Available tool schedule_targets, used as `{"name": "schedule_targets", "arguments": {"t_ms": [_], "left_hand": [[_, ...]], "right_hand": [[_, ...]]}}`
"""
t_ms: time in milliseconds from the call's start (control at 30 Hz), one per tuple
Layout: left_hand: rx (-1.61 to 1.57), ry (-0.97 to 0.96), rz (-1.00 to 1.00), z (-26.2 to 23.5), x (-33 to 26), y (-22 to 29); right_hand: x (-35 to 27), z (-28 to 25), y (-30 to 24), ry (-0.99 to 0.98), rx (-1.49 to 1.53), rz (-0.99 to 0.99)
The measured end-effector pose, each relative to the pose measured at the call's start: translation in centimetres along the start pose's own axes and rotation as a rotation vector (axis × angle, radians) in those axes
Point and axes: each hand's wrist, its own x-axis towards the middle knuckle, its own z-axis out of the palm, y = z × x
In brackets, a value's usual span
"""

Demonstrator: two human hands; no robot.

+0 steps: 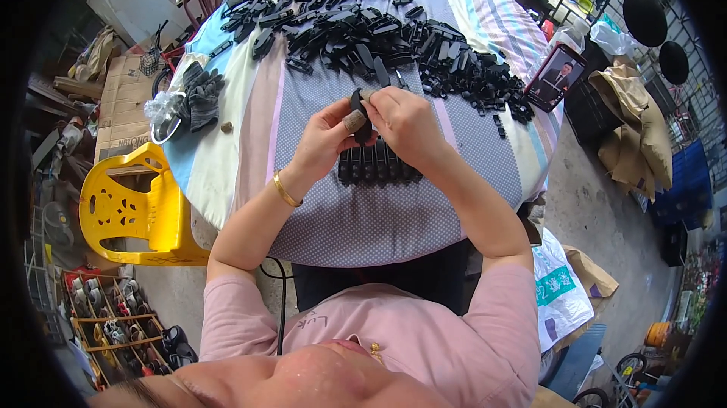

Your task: Manually assembling small black plastic components by inserting metal pins and using a small screwdriver.

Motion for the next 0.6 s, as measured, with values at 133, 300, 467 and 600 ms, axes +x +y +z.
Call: {"name": "schedule_targets", "arguments": {"t_ms": [133, 300, 467, 600], "left_hand": [[0.046, 0.011, 0.039, -0.1, 0.2, 0.3], [0.094, 0.063, 0.088, 0.7, -0.5, 1.7], [0.237, 0.094, 0.091, 0.3, -0.3, 2.5], [0.303, 0.258, -0.113, -1.4, 0.2, 2.9]], "right_hand": [[0.2, -0.4, -0.2, -0.067, 0.043, -0.007], [0.2, -0.5, -1.4, -0.112, 0.051, -0.043], [0.3, -0.2, -0.8, -0.115, 0.063, -0.071], [0.1, 0.0, 4.6, -0.004, 0.031, 0.084]]}}
